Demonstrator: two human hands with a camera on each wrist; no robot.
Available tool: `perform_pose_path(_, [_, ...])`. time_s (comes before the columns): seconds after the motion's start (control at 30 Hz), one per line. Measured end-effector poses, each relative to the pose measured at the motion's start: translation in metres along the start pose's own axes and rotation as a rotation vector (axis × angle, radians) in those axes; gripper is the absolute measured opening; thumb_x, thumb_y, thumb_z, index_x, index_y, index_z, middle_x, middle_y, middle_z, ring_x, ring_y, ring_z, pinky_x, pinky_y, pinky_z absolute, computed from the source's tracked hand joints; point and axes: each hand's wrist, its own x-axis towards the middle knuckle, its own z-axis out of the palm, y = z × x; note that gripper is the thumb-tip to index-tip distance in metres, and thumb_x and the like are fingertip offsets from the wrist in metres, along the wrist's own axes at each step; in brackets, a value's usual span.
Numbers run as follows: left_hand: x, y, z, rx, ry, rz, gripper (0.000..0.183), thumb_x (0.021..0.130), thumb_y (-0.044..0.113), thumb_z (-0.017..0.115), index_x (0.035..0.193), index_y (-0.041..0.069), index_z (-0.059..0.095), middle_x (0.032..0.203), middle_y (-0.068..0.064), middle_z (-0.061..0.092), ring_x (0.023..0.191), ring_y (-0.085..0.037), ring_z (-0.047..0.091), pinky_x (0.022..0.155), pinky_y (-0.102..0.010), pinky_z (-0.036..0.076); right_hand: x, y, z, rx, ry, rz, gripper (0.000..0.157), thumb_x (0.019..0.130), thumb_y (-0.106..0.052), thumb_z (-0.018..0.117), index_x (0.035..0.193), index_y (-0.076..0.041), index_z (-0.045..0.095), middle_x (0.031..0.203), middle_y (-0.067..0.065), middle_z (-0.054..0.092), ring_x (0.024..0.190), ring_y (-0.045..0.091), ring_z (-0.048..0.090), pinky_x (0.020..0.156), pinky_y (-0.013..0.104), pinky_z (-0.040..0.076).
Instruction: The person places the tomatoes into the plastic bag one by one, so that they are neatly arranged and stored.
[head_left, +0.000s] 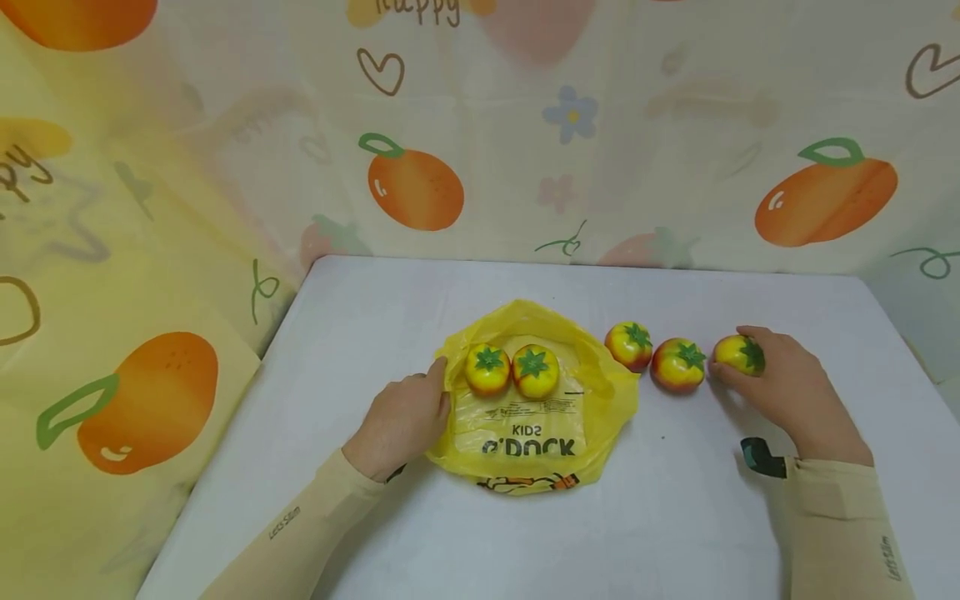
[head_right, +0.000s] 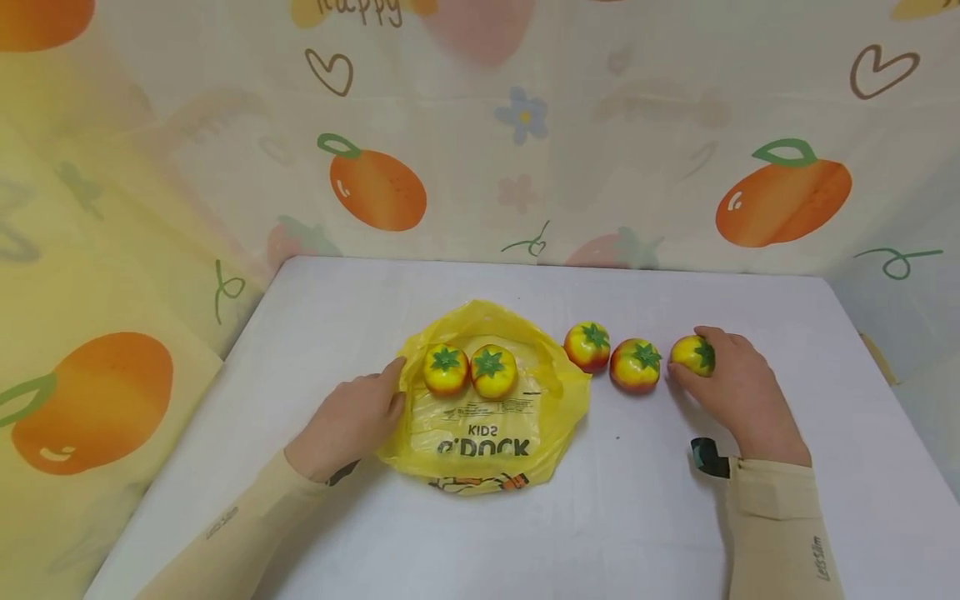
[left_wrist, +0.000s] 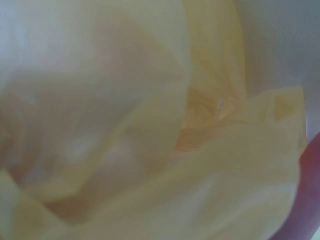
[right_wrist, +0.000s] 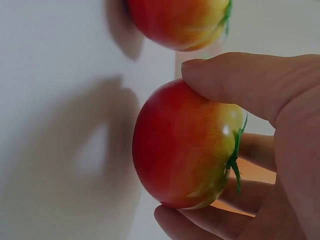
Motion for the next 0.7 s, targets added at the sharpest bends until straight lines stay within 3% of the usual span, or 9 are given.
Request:
perform_pose_path(0.17, [0.0,0.0,0.0,0.006,0.008,0.007,0.051,0.108,0.017,0.054,0.151,-0.009,0.049,0.093,-0.019,0.075,0.061,-0.021,0.057,0.056,-0.034,0.05,-0.006,-0.006,-0.007,0.001,0.03,-0.039,0.089,0.101,-0.054,0.07,0.161,0.002,0.038,0.154,0.042,0.042,0.135,0.061,0.04,0.11,0.081,0.038])
perform_pose_path(0.33, [0.0,0.001,-0.002,0.007,0.007,0.003,0.051,0.108,0.017,0.054,0.152,-0.009,0.049,0.092,-0.019,0.074,0.061,-0.021,0.056,0.055,-0.034,0.049,-0.017,-0.026,-0.018,-0.005,0.09,-0.1,0.084,0.101,-0.048,0.073,0.162,-0.001,0.039,0.155,0.04,0.042,0.136,0.06,0.04,0.11,0.08,0.037])
perform_pose_path(0.5, [0.001,0.001,-0.003,-0.004,-0.007,-0.006,0.052,0.108,0.016,0.053,0.153,-0.009,0.049,0.099,-0.022,0.077,0.063,-0.022,0.059,0.057,-0.035,0.05,-0.033,-0.056,-0.023,0.017,0.122,-0.171,0.083,0.1,-0.046,0.075,0.163,-0.006,0.041,0.159,0.035,0.043,0.14,0.058,0.041,0.109,0.08,0.039])
perform_pose_path(0.7, [0.001,0.0,-0.002,-0.021,-0.003,-0.012,0.051,0.108,0.015,0.051,0.153,-0.009,0.05,0.1,-0.023,0.077,0.063,-0.023,0.061,0.056,-0.035,0.051,-0.051,-0.104,-0.016,0.051,0.137,-0.334,0.077,0.096,-0.04,0.082,0.159,-0.011,0.048,0.159,0.024,0.049,0.138,0.049,0.05,0.108,0.074,0.045])
